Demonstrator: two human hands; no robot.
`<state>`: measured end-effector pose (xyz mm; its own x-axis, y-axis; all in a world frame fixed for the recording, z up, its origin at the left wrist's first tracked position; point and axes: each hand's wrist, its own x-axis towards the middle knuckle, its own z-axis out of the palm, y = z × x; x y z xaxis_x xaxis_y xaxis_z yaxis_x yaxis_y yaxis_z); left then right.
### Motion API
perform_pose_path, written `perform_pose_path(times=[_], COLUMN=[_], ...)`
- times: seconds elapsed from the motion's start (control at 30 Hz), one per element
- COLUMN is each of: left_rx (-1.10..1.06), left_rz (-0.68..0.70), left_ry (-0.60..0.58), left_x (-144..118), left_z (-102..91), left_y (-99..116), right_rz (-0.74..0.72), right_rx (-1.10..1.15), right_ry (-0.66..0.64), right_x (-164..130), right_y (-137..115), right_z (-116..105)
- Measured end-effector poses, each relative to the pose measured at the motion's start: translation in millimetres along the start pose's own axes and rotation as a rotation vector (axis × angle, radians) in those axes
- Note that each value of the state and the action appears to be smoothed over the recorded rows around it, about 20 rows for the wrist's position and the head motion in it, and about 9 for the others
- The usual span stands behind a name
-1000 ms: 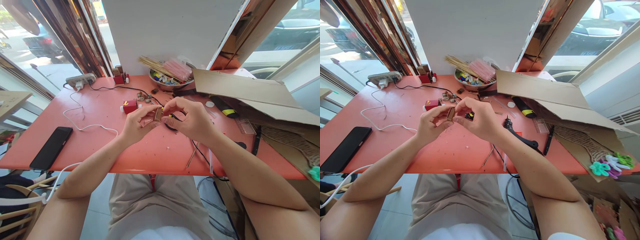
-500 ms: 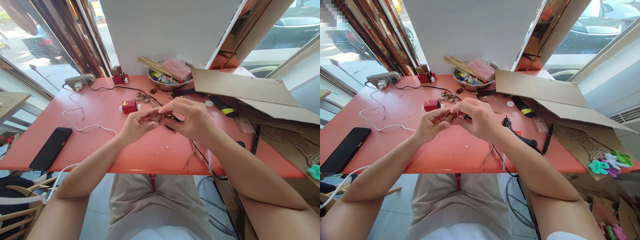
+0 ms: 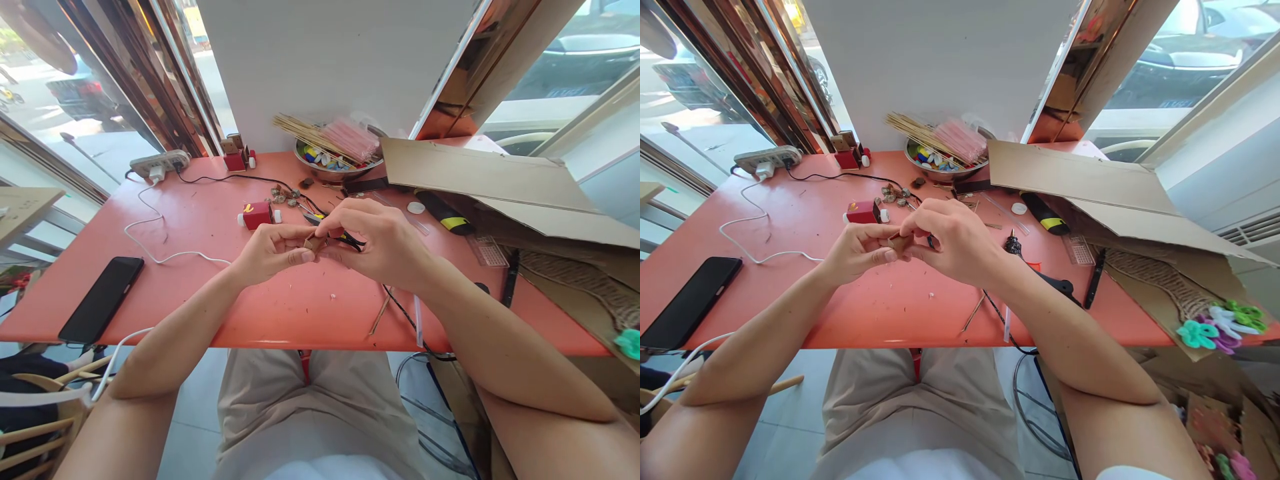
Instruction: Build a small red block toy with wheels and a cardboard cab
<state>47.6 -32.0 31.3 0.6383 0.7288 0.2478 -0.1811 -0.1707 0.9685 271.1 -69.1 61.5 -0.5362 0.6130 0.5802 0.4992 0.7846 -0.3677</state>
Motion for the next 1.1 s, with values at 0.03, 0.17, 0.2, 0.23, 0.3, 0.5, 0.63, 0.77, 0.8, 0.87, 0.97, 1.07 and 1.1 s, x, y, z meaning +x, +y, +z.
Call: perform_pose_path(times=[0.03, 0.17, 0.2, 0.23, 0.3, 0.5, 0.63, 0.77, 0.8, 0.87, 0.97, 1.07, 1.1], left_rx=[-0.010, -0.056, -0.056, -0.048, -0.015, 0.037, 0.008, -0.034, -0.041, -0.042, -0.044, -0.058, -0.058], left_rz=[-0.021, -0.090, -0.099, -0.106, -0.121, -0.161, -0.193, -0.235, -0.245, -0.263, -0.263, -0.250, -0.249], left_ry=[-0.007, -0.015, -0.019, -0.023, -0.038, -0.100, -0.126, -0.168, -0.174, -0.185, -0.195, -0.204, -0.206], left_x=[0.3, 0.9, 0.8, 0.5, -0.3, -1.4, -0.2, 0.2, 0.1, -0.2, -0.4, -0.2, -0.2], left_z=[0.6, 2.5, 2.3, 1.6, -0.5, -5.1, -6.1, -8.3, -8.7, -9.1, -9.1, -9.3, -9.5], left_y=[1.0, 1.8, 1.5, 1.2, 0.9, 3.4, 2.3, 0.4, 0.3, 0.6, 1.5, 2.5, 3.0], right_rz=[0.004, 0.017, 0.016, 0.015, 0.016, 0.011, 0.022, 0.079, 0.091, 0.099, 0.083, 0.073, 0.072], right_rx=[-0.005, -0.013, -0.014, -0.014, -0.014, 0.002, 0.029, 0.050, 0.051, 0.054, 0.070, 0.080, 0.081], right_ry=[-0.003, -0.022, -0.025, -0.028, -0.044, -0.087, -0.110, -0.155, -0.163, -0.169, -0.152, -0.122, -0.113], right_x=[-0.1, 0.3, 0.5, 0.7, 1.0, 0.6, 1.0, 1.9, 2.1, 2.3, 2.2, 2.0, 1.8], right_y=[-0.4, -0.4, -0.1, 0.1, 0.2, -0.1, 0.5, 0.8, 0.9, 1.2, 1.2, 0.4, 0.1], right_z=[0.5, 2.2, 2.4, 2.5, 2.5, 2.0, 2.3, 2.6, 2.7, 3.0, 3.5, 3.7, 3.7])
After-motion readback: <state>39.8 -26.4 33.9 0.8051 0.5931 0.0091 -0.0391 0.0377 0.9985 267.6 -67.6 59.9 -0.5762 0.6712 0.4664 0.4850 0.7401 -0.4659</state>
